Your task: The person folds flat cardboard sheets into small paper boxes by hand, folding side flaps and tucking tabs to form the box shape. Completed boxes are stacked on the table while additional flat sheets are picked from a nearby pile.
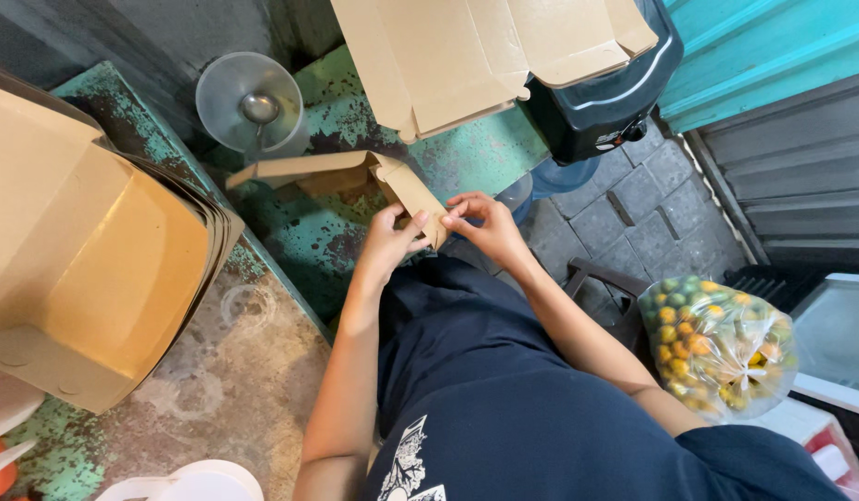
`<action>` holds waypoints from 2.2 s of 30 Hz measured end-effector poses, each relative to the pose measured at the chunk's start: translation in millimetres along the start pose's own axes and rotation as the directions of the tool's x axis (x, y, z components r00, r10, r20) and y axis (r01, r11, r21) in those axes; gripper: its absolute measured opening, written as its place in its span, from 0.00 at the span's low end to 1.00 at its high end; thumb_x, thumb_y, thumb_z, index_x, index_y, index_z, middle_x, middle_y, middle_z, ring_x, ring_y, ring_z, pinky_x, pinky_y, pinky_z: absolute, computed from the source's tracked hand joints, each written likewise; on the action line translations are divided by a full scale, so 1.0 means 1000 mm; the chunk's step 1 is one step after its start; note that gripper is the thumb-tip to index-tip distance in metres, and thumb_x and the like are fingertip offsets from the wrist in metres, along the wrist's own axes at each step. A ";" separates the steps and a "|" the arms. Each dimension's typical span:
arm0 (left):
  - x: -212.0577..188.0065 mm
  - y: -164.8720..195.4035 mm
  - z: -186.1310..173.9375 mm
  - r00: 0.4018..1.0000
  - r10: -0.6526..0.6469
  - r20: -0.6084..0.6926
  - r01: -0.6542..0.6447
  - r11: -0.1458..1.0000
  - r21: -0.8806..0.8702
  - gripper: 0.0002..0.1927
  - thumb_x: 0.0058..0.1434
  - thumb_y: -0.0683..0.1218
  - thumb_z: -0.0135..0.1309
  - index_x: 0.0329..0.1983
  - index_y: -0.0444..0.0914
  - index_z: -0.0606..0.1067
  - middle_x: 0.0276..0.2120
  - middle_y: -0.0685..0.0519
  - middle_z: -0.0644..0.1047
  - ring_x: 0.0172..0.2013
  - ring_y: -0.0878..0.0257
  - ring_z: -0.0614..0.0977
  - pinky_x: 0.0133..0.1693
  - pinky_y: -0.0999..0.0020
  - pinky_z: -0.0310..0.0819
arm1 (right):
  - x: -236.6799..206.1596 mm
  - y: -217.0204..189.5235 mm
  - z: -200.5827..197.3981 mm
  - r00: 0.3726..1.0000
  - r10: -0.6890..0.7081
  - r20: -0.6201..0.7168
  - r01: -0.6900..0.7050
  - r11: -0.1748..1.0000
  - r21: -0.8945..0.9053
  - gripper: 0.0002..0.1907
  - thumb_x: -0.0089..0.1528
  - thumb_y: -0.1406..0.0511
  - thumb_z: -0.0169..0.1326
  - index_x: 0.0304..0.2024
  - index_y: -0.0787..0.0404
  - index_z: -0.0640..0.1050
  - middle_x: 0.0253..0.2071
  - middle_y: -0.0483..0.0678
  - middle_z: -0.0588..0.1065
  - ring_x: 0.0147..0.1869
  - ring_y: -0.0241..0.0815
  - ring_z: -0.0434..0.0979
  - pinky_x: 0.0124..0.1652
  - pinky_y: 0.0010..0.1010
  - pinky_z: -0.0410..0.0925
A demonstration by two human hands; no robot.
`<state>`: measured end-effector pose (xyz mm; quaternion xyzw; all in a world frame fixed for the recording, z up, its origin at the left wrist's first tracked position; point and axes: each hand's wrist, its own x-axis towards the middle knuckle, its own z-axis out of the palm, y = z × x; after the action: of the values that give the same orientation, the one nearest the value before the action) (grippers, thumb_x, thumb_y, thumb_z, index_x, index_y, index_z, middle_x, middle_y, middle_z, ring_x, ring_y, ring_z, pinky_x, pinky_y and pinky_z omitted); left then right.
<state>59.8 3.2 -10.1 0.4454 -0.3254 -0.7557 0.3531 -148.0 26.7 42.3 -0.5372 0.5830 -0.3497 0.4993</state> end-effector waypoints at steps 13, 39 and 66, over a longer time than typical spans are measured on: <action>-0.003 0.014 -0.012 0.917 0.365 -0.160 -0.228 0.810 0.540 0.19 0.68 0.48 0.60 0.55 0.30 0.75 0.42 0.47 0.83 0.42 0.63 0.83 0.44 0.67 0.77 | -0.017 -0.027 0.041 0.999 -0.041 0.035 0.045 0.993 -0.106 0.09 0.58 0.64 0.67 0.33 0.63 0.83 0.47 0.48 0.76 0.47 0.36 0.82 0.45 0.27 0.78; -0.051 0.086 -0.055 0.955 -0.070 0.287 -0.103 0.831 0.546 0.17 0.58 0.46 0.63 0.49 0.36 0.77 0.31 0.56 0.80 0.30 0.73 0.77 0.32 0.73 0.71 | 0.033 -0.128 0.019 0.828 -0.340 0.446 0.541 0.696 -0.472 0.07 0.65 0.62 0.59 0.45 0.52 0.81 0.48 0.47 0.73 0.39 0.47 0.80 0.38 0.37 0.72; -0.011 0.029 -0.050 1.000 0.004 -0.009 -0.004 1.000 0.001 0.12 0.69 0.50 0.53 0.49 0.39 0.72 0.35 0.56 0.79 0.31 0.73 0.78 0.29 0.77 0.69 | 0.030 -0.066 0.057 0.999 0.050 -0.015 -0.046 0.977 0.208 0.18 0.67 0.58 0.62 0.53 0.62 0.77 0.37 0.41 0.73 0.40 0.35 0.74 0.40 0.26 0.71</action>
<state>116.3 -12.0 -1.5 0.4483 -0.3251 -0.7528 0.3559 -73.3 -7.3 83.6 -0.4647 0.5610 -0.4016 0.5550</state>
